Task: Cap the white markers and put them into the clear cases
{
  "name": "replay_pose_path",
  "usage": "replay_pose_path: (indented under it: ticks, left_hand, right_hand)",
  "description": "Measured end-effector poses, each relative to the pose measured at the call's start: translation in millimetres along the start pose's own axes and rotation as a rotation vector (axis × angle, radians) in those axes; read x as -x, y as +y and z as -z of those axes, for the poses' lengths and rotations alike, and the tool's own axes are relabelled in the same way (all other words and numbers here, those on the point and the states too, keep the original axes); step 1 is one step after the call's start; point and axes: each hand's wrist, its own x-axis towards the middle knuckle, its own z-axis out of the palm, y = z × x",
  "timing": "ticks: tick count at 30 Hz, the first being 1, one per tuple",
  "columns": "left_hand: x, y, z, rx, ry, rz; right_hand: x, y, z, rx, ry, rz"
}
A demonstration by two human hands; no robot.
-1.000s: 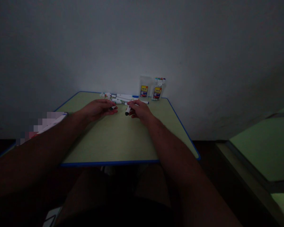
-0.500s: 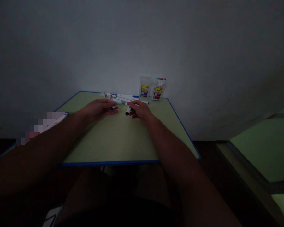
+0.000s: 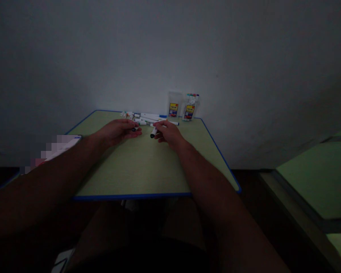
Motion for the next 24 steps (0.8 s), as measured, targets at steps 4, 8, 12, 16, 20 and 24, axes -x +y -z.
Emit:
replay_pose_path:
  ticks: [4, 8, 12, 16, 20, 24]
  left_hand:
    - [0.1, -0.4, 0.5, 0.005, -0.006, 0.002]
    - [0.4, 0.0, 0.3, 0.009, -0.006, 0.003]
    - [-0.5, -0.4, 0.4, -0.009, -0.014, -0.003]
    - [-1.4, -1.0, 0.9, -0.019, -0.013, 0.001]
    - [0.0, 0.2, 0.0, -0.015, -0.007, 0.005]
    - [1.9, 1.7, -1.2, -0.005, -0.008, 0.006]
  right_hand:
    - [-0.3, 0.1, 0.3, 0.006, -0.002, 0.002]
    - [-1.1, 0.7, 1.0, 0.009, -0.004, 0.004]
    - [-1.1, 1.1, 0.9, -0.002, -0.019, 0.008]
    - [-1.2, 1.5, 0.8, 0.000, -0.020, 0.018]
    - [-1.4, 1.6, 1.0, 0.001, -0.023, 0.018]
    - [-0.5, 1.1, 1.0, 0.002, -0.024, 0.023]
